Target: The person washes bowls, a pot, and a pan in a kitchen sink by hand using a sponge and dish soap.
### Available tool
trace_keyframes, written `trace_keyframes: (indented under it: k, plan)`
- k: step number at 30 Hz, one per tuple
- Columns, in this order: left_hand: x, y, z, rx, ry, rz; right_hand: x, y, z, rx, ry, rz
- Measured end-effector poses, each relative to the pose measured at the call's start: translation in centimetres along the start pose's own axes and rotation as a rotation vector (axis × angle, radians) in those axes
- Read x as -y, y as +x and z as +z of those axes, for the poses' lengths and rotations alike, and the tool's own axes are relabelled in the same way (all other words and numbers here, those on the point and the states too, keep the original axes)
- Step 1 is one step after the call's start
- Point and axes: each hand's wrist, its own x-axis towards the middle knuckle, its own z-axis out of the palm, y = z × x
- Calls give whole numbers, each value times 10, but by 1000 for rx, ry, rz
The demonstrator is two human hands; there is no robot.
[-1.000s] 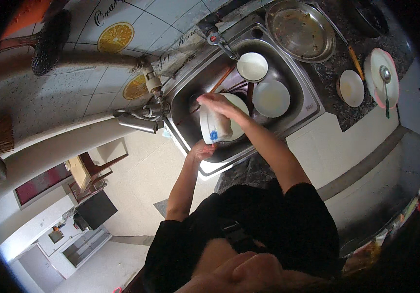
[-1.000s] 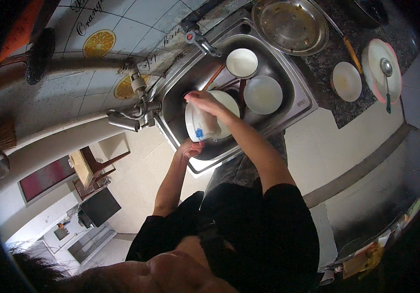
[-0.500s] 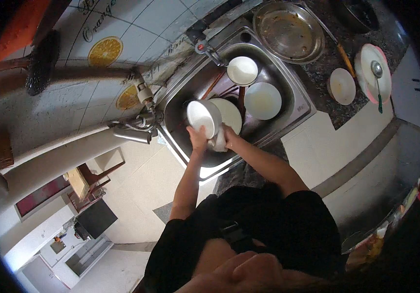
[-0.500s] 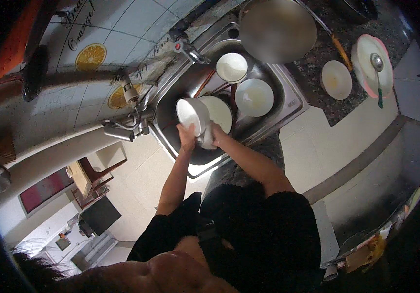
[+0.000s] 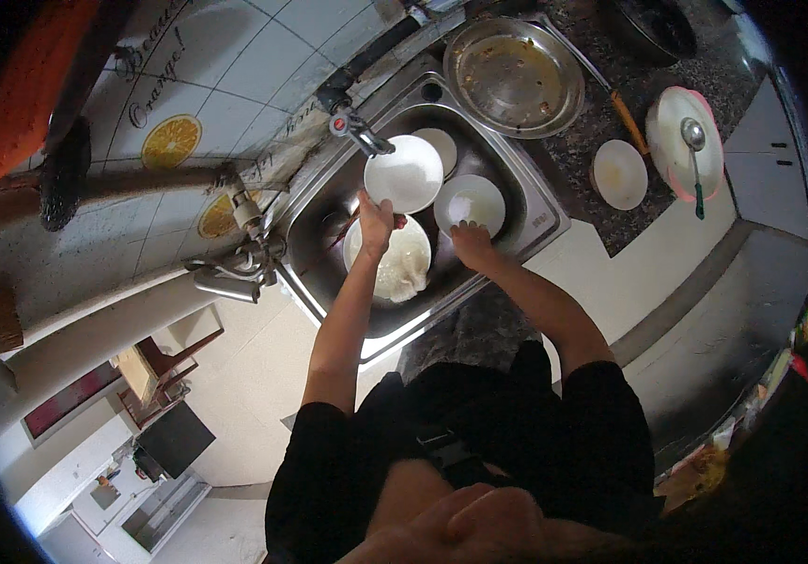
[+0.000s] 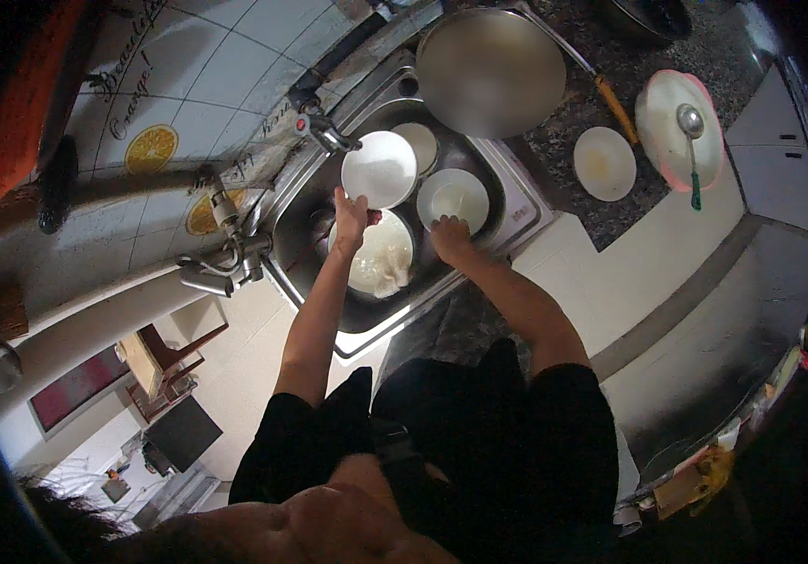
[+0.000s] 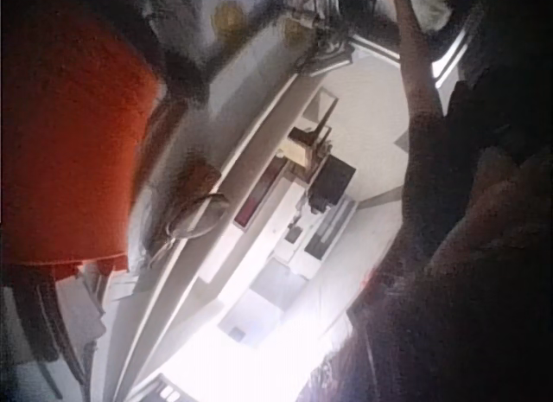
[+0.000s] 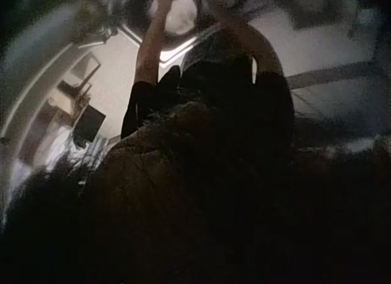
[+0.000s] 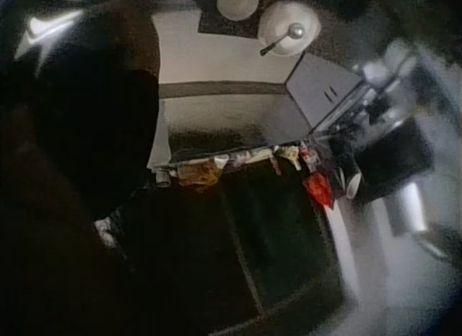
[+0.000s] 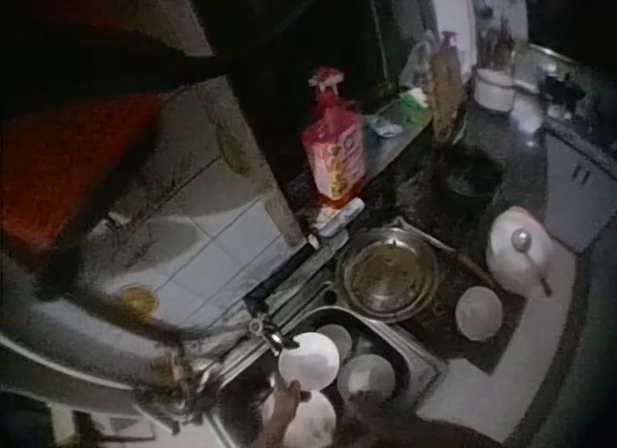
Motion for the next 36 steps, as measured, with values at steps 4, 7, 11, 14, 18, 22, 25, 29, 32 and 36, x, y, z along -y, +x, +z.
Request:
trace_keyframes:
  k: [4, 7, 11, 14, 18, 22, 25, 29, 32, 36]
  plan:
    - [-6, 14, 29, -48, -33, -107, -14, 7, 25, 186, -150, -11]
    - [-9, 20, 44, -74, -67, -55, -6, 16, 36, 159, -211, -6]
    - [10, 35, 38, 27, -237, -107, 0, 21, 41, 170, -182, -52]
    - [6, 29, 38, 85, -277, -166, -2, 27, 9, 116, -92, -118]
    - [6, -12, 20, 338, -166, -472, -21, 26, -59, 91, 72, -100]
    - [5, -41, 17, 493, -295, -694, -9, 16, -85, 200, 292, -103]
    - [-3, -60, 15, 319, -284, -624, 42, -18, -93, 69, 292, -253]
    - [21, -76, -50, 166, -393, -524, 81, -25, -93, -131, 507, -492]
    - [-5, -98, -82, -18, -310, -311, 95, -13, -77, -131, 419, -380]
    - [31, -91, -105, -299, 609, 215, 93, 10, 71, -256, -104, -316]
